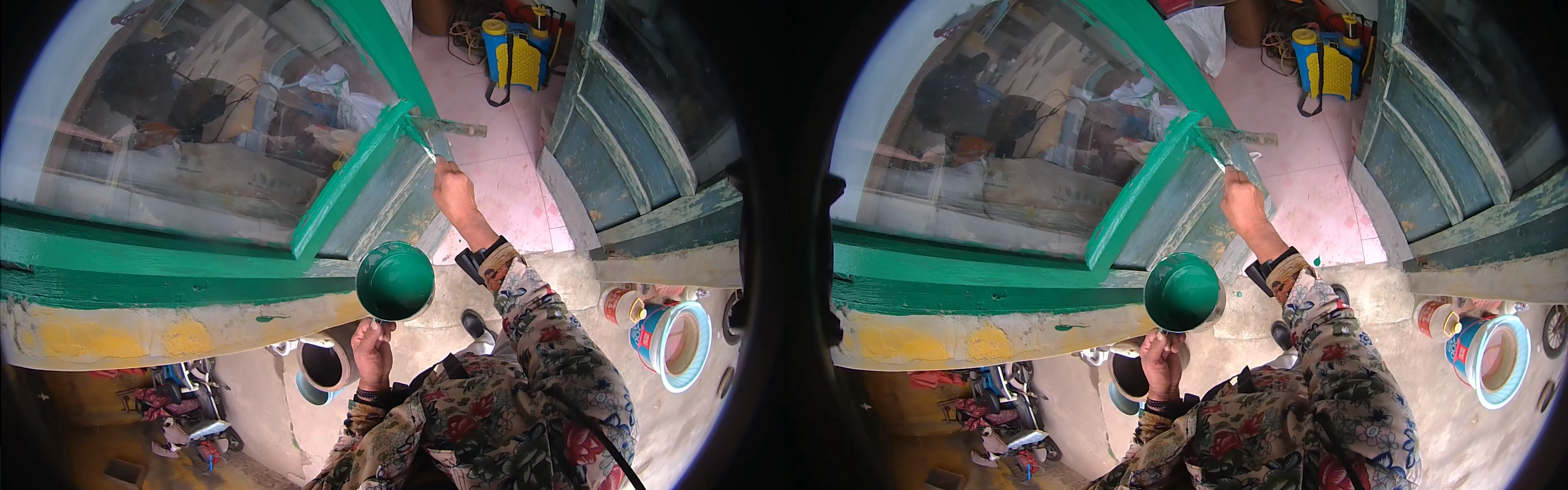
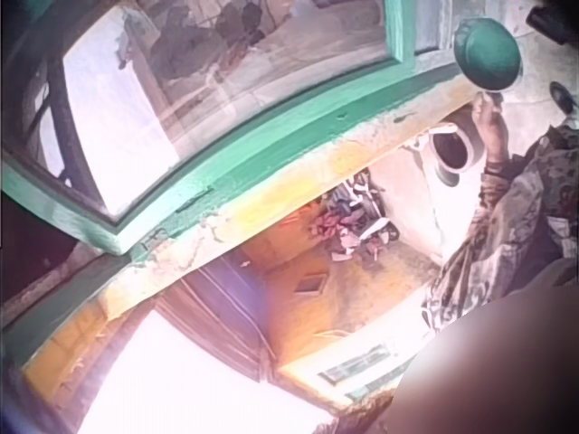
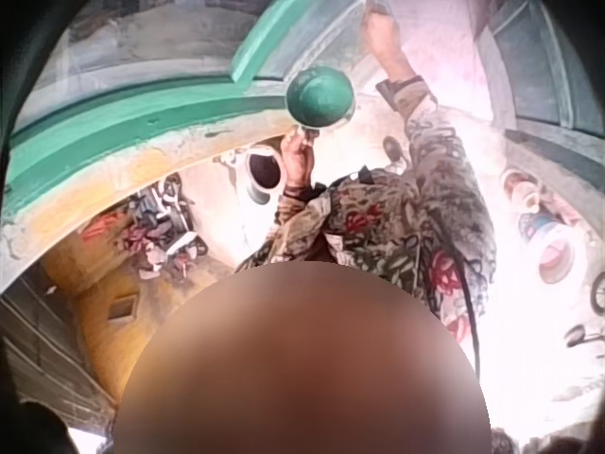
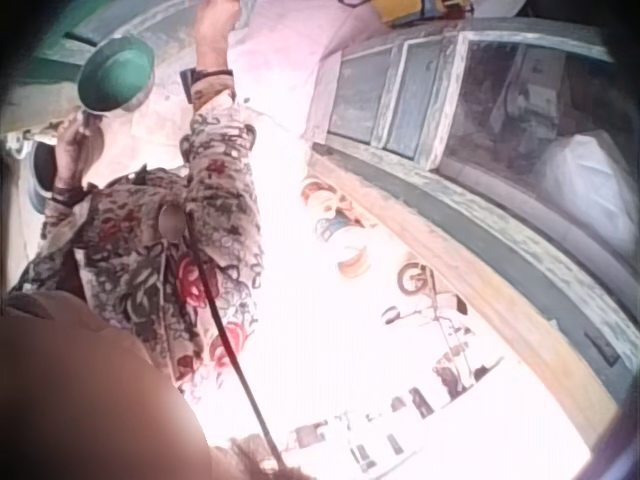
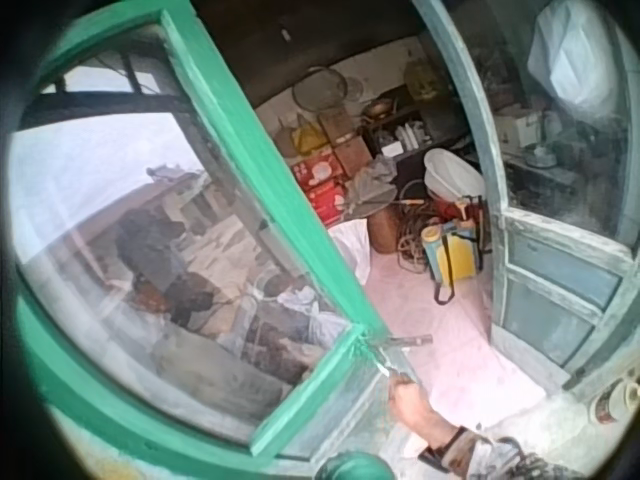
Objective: The person paints a green window frame using a paintbrush and a small metal cup of green paint. They repeatedly dip the brush into the cup and apply paint to the frame's edges and corners, working methodically along the vertical and horizontal sections.
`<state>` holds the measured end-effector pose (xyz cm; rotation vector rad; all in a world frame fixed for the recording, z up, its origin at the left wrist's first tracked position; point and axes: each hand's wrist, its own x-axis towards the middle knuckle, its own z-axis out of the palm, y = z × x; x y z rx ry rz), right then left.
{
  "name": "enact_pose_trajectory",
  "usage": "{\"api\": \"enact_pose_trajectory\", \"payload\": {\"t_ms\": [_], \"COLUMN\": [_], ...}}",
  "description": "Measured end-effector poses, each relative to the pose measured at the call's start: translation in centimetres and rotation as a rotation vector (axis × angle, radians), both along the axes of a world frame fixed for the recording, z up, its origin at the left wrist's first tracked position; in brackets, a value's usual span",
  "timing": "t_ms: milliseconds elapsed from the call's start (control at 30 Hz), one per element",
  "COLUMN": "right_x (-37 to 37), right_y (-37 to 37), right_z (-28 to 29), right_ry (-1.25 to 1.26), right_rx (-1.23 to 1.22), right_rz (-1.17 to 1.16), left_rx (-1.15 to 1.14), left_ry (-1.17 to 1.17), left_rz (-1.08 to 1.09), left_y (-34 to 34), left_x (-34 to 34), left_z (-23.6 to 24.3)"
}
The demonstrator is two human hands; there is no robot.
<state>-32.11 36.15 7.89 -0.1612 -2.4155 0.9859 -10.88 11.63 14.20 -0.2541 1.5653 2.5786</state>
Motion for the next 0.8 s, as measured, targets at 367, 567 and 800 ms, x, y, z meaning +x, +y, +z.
{"api": "enact_pose_trajectory", "payload": {"t_ms": [367, 567, 800], "right_x": [4.9, 2.5, 3.1], "right_y": [-6.2, -2.0, -3.8], "right_z": [1.3, 2.9, 2.5], "right_ry": [0.105, 0.094, 0.075], "right_rx": [-0.311, -0.303, -0.236], "right_rz": [0.356, 0.153, 0.241], "left_rx": [0.061, -0.005, 0.023], "left_ry": [0.012, 0.008, 0.009], "left_rz": [0.031, 0.081, 0.127], "left_y": [-0.6, -1.8, -2.1], "left_x": [0.8, 1.7, 1.6], "left_z": [-0.3, -0.4, 0.1]}}
